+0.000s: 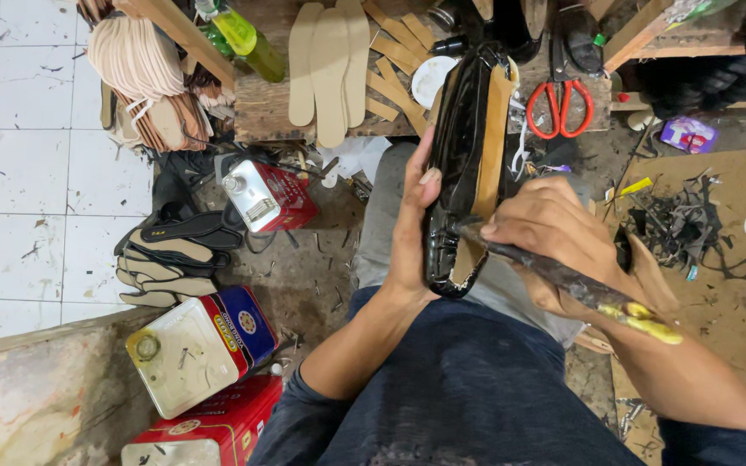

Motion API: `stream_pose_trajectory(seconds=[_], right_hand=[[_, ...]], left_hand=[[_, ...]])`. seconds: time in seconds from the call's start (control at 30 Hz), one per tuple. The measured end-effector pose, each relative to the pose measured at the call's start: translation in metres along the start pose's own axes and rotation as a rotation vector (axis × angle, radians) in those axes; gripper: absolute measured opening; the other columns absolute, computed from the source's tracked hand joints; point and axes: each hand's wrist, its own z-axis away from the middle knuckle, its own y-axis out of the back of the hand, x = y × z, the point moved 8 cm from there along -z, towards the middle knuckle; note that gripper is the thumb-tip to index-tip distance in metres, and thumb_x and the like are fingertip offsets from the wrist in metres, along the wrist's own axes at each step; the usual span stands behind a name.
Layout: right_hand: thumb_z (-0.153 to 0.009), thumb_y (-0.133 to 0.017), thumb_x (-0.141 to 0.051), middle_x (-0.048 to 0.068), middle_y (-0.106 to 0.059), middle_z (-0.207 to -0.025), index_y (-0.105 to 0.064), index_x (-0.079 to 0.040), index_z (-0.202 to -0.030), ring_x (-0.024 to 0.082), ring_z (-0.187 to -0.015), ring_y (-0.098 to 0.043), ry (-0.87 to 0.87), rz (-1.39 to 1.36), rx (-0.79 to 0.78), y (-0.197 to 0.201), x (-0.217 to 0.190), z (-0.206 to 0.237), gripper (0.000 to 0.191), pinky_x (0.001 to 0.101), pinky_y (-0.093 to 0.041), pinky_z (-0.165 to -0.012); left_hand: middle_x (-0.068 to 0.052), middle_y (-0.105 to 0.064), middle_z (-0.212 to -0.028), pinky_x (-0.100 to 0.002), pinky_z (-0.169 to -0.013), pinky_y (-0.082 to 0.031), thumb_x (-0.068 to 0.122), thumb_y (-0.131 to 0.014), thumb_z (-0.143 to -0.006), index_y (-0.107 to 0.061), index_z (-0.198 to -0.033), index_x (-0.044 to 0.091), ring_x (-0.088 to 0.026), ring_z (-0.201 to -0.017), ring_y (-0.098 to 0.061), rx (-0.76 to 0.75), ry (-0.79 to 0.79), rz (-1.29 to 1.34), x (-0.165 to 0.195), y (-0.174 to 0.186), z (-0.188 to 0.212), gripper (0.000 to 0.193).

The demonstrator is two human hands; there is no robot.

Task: The person applies glue to the sole of a black high-heeled shoe using a brush. They repeatedly dip the brush into a container of glue and spread it along the shoe's sole, then place the shoe on a shelf and pick up another shoe to continue the process.

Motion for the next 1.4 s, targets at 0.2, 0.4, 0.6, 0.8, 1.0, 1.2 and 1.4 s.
stream_pose_trajectory(seconds=[0.2, 0.4, 0.6, 0.8, 1.0, 1.2, 1.4], right_hand=[[-0.079, -0.071, -0.003, 0.016, -0.067, -0.099, -0.065, 0.004, -0.105, 0.032, -0.090, -0.067, 0.054, 0.040, 0.017, 0.001, -0.004, -0.001, 0.028, 0.0469, -0.053, -0.089], [-0.091, -0.066, -0.029, 0.015, -0.069, -0.100, -0.065, 0.003, -0.104, 0.031, -0.091, -0.069, 0.107, -0.015, -0.029, -0.003, -0.002, 0.002, 0.035, 0.0476, -0.052, -0.088], [-0.082, -0.067, -0.002, 0.017, -0.067, -0.095, -0.066, 0.005, -0.107, 0.031, -0.089, -0.067, -0.009, -0.087, 0.002, -0.002, 0.000, 0.007, 0.025, 0.0458, -0.054, -0.086], [-0.080, -0.083, 0.006, 0.016, -0.070, -0.098, -0.068, 0.007, -0.113, 0.027, -0.089, -0.068, -0.116, 0.055, 0.131, -0.002, -0.006, 0.011, 0.036, 0.0379, -0.055, -0.083], [-0.077, -0.079, 0.007, 0.013, -0.070, -0.095, -0.070, 0.003, -0.107, 0.027, -0.089, -0.070, -0.113, 0.081, 0.123, 0.002, -0.003, 0.007, 0.032, 0.0377, -0.056, -0.085], [-0.075, -0.071, 0.011, 0.015, -0.070, -0.100, -0.069, 0.004, -0.107, 0.030, -0.091, -0.069, -0.090, 0.052, 0.070, 0.003, 0.002, 0.000, 0.033, 0.0421, -0.055, -0.090], [-0.068, -0.066, 0.014, 0.017, -0.069, -0.102, -0.068, 0.006, -0.107, 0.032, -0.094, -0.068, -0.003, 0.074, 0.039, 0.000, -0.001, 0.000, 0.039, 0.0432, -0.054, -0.090]], left_hand=[[-0.015, -0.042, -0.160, -0.041, -0.120, -0.041, 0.025, -0.050, -0.106, -0.024, -0.167, 0.011, -0.026, -0.139, -0.050, 0.013, 0.027, 0.007, 0.000, -0.001, 0.000, 0.068], [-0.015, -0.043, -0.158, -0.041, -0.116, -0.043, 0.029, -0.053, -0.103, -0.025, -0.166, 0.010, -0.026, -0.137, -0.051, 0.042, 0.053, -0.018, 0.001, 0.001, -0.001, 0.071], [-0.013, -0.046, -0.157, -0.040, -0.117, -0.043, 0.029, -0.055, -0.103, -0.026, -0.166, 0.007, -0.025, -0.137, -0.052, 0.042, 0.040, -0.007, 0.000, 0.003, -0.005, 0.073], [-0.013, -0.048, -0.151, -0.043, -0.109, -0.047, 0.030, -0.055, -0.101, -0.028, -0.163, 0.012, -0.025, -0.129, -0.056, 0.077, 0.046, 0.014, -0.005, 0.011, -0.010, 0.070], [-0.013, -0.051, -0.146, -0.041, -0.104, -0.049, 0.031, -0.055, -0.101, -0.029, -0.164, 0.013, -0.023, -0.123, -0.059, 0.110, 0.065, 0.012, -0.008, 0.015, -0.014, 0.070], [-0.011, -0.051, -0.150, -0.038, -0.111, -0.048, 0.030, -0.054, -0.102, -0.030, -0.163, 0.010, -0.022, -0.130, -0.058, 0.036, 0.045, 0.036, -0.006, 0.006, -0.019, 0.069], [-0.013, -0.052, -0.148, -0.039, -0.110, -0.049, 0.028, -0.053, -0.103, -0.031, -0.164, 0.009, -0.023, -0.128, -0.059, 0.003, 0.054, 0.042, -0.005, 0.003, -0.020, 0.067]])
